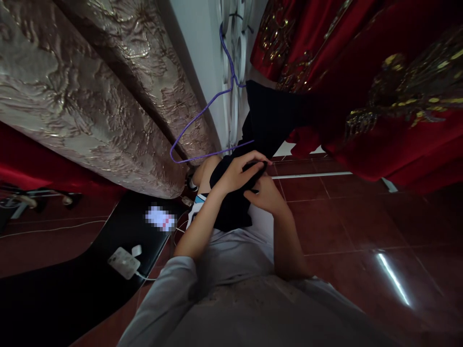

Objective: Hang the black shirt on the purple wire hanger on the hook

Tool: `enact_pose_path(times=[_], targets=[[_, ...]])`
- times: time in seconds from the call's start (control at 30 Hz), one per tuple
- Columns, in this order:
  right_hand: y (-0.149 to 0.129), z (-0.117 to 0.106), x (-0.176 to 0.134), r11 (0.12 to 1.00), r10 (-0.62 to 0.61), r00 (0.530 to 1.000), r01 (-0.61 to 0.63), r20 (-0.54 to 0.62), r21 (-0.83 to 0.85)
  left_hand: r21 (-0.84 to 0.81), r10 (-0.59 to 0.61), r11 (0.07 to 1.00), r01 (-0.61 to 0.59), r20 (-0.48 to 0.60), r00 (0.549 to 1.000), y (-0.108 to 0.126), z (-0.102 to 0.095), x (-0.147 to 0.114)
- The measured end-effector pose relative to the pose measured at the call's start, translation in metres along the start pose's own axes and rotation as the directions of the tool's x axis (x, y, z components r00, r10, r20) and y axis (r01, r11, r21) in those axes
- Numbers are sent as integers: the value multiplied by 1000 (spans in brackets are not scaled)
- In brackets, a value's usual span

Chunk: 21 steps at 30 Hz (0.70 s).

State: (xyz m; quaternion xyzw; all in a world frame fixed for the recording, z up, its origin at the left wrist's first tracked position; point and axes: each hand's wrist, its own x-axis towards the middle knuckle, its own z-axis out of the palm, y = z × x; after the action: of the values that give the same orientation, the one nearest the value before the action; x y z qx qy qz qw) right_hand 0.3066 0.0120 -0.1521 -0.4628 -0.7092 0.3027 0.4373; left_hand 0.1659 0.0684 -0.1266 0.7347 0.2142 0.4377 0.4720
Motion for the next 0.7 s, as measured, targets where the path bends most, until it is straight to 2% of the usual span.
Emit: enact_pose_path(times=[0.1, 0.2, 0.27, 0.43, 0.57, 0.7], targets=[[-10, -22, -7, 997, -49, 992, 41, -118, -67, -100, -26, 995, 26, 3, 1000, -27, 9, 12], [-20, -36, -10, 1000, -29, 969, 27, -245, -12, 42, 44, 998, -45, 19, 999, -55, 17, 17], [-23, -40, -10, 998, -17, 963, 30, -268, 47, 131, 122, 983, -130, 62, 991, -69, 18, 15], [-32, -46, -7, 984, -102, 963, 134, -250, 116, 281, 316, 895, -347, 151, 937, -80, 7, 13], [-47, -42, -4, 972, -193, 969, 210, -151, 104, 278, 307, 897, -344, 169, 937, -71, 7, 37], [-51, -41, -4, 964, -246, 966, 253, -80, 85, 139, 264, 940, -313, 286, 921, -65, 18, 63]])
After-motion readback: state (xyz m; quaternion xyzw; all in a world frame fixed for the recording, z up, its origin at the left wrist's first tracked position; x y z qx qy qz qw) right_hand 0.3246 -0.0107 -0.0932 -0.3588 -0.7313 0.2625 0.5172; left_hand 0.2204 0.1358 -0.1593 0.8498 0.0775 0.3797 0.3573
